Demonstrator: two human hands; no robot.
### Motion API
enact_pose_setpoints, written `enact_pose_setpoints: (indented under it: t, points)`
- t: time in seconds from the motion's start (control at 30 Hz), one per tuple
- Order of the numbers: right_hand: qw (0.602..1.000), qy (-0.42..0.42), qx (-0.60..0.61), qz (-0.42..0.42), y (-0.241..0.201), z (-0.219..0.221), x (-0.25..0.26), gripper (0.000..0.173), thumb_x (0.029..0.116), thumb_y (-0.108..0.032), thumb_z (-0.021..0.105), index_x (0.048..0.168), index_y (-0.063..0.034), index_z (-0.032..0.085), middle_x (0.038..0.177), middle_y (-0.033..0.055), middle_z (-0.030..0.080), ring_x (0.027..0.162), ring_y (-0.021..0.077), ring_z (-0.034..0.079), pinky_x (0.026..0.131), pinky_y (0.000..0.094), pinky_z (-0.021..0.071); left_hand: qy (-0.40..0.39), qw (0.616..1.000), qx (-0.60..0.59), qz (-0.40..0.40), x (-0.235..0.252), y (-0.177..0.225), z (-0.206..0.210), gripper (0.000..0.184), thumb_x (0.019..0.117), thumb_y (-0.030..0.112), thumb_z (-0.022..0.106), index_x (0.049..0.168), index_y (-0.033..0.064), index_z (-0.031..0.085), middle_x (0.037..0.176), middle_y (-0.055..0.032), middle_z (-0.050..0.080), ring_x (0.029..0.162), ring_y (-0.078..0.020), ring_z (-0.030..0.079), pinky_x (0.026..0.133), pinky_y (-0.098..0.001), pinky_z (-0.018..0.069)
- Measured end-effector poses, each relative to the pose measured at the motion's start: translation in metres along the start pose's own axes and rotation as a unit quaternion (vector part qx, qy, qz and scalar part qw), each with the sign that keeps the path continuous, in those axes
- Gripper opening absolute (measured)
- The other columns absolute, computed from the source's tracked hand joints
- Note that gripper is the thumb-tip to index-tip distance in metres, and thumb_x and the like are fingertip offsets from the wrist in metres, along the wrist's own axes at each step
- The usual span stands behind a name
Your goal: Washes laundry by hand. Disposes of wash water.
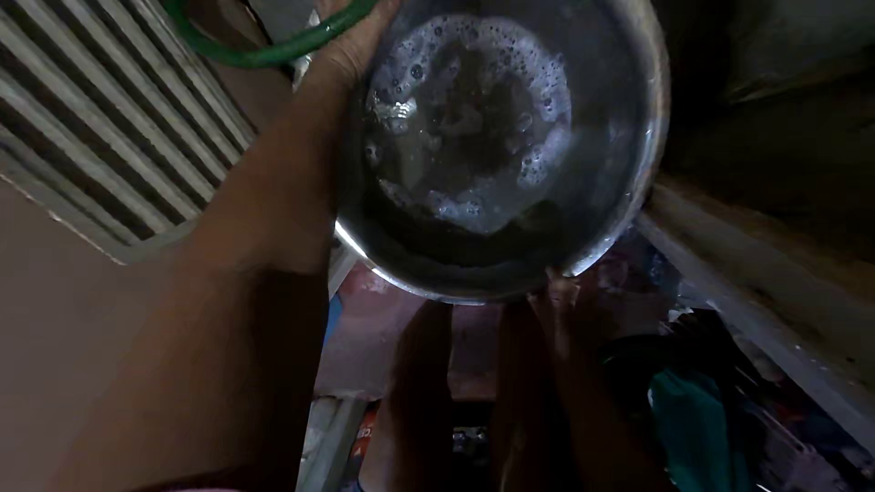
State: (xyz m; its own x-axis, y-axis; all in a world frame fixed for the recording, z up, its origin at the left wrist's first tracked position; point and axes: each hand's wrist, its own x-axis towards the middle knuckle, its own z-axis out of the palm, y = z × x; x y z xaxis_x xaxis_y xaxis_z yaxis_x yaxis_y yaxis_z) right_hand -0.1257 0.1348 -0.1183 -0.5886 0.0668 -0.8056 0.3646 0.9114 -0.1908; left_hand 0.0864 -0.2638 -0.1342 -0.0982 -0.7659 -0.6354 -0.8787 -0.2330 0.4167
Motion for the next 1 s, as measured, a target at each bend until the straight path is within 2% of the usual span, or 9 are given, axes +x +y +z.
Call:
enact_pose_setpoints:
  t: [0.07,0.17,0.27,0.33,0.37,0.5,0.63,0.83,1.0]
  points:
    - [0.997,0.025,0.051,-0.053,-0.005,-0.006,-0.009,0.03,0.0876,0.006,0.07,0.115,0.0076,0.06,0.096,0.0119,0.067,0.084,0.0109,0.065,0.078,0.0286,0.0572,-0.084,0.994,0.053,-0.055,-0.01,-0.001,0.0,0.056,0.1118,0.041,0.034,0.146,-0.0008,0.048,0.149,-0.0253,0.049,0.14,-0.0327,0.046,0.116,-0.0492,0.0332]
    - [0.992,0.006,0.115,-0.05,-0.036,-0.012,-0.026,0.022,0.0895,0.009,0.065,0.109,0.0031,0.059,0.085,0.0039,0.064,0.073,0.0051,0.063,0.067,0.0235,0.0565,-0.022,0.995,0.09,-0.043,0.001,-0.03,-0.02,0.046,0.1098,0.03,0.046,0.143,-0.0018,0.051,0.144,-0.0216,0.054,0.132,-0.0221,0.053,0.112,-0.0326,0.0391]
    - [0.969,0.003,0.221,-0.108,-0.049,-0.021,-0.04,0.018,0.088,0.015,0.058,0.095,-0.0022,0.06,0.07,-0.0008,0.067,0.06,0.0058,0.066,0.056,0.024,0.0594,-0.021,0.997,0.066,-0.026,0.014,-0.075,-0.03,0.058,0.1021,0.046,0.059,0.141,0.0033,0.055,0.137,-0.0207,0.059,0.127,-0.0256,0.057,0.111,-0.0426,0.0415]
    - [0.962,0.008,0.231,-0.147,-0.06,-0.029,-0.046,0.02,0.0884,0.015,0.055,0.095,-0.0039,0.059,0.067,-0.0029,0.067,0.057,0.0057,0.066,0.053,0.0241,0.0597,-0.037,0.998,0.031,-0.038,0.021,-0.121,-0.025,0.059,0.1021,0.053,0.055,0.139,0.0075,0.053,0.122,-0.0144,0.062,0.105,-0.019,0.062,0.093,-0.0382,0.0511]
    - [0.964,0.018,0.213,-0.158,-0.067,-0.034,-0.05,0.021,0.0879,0.015,0.055,0.095,-0.0044,0.059,0.068,-0.004,0.066,0.057,0.0046,0.066,0.053,0.0233,0.0596,-0.03,0.998,0.015,-0.052,0.015,-0.13,-0.02,0.064,0.1017,0.052,0.057,0.141,0.0022,0.05,0.124,-0.023,0.063,0.107,-0.0291,0.064,0.093,-0.0474,0.053]
    - [0.972,0.029,0.181,-0.147,-0.085,-0.054,-0.09,0.026,0.0866,0.015,0.053,0.103,-0.0054,0.056,0.072,-0.0037,0.065,0.06,0.0037,0.066,0.054,0.0228,0.0594,-0.019,0.984,-0.005,-0.175,-0.028,-0.131,-0.003,0.06,0.1028,0.035,0.06,0.146,-0.0027,0.043,0.139,-0.0291,0.054,0.126,-0.0392,0.056,0.106,-0.0544,0.044]
    - [0.965,0.03,0.215,-0.144,-0.11,-0.06,-0.135,0.029,0.0855,0.016,0.053,0.109,-0.0009,0.054,0.081,0.0012,0.066,0.067,0.0065,0.068,0.059,0.0251,0.0615,0.003,0.98,0.011,-0.198,-0.054,-0.111,-0.025,0.053,0.1041,0.029,0.06,0.143,-0.0044,0.048,0.138,-0.0308,0.056,0.131,-0.0442,0.054,0.111,-0.058,0.0392]
    - [0.961,0.049,0.234,-0.138,-0.135,-0.089,-0.2,0.026,0.0872,0.014,0.053,0.108,-0.0017,0.055,0.08,0.0013,0.064,0.068,0.0055,0.067,0.061,0.0241,0.0606,0.059,0.979,-0.075,-0.181,-0.084,-0.069,-0.096,0.047,0.1018,0.018,0.063,0.137,-0.0103,0.05,0.138,-0.0307,0.054,0.13,-0.0372,0.054,0.111,-0.047,0.0402]
    - [0.951,0.064,0.263,-0.15,-0.177,-0.132,-0.248,0.027,0.0878,0.014,0.054,0.109,-0.0021,0.055,0.08,0.0007,0.063,0.065,0.0048,0.065,0.058,0.024,0.0586,0.098,0.983,-0.061,-0.141,-0.106,-0.015,-0.158,0.049,0.1009,0.025,0.065,0.134,-0.0081,0.054,0.134,-0.0291,0.058,0.126,-0.0391,0.057,0.109,-0.0533,0.0422]
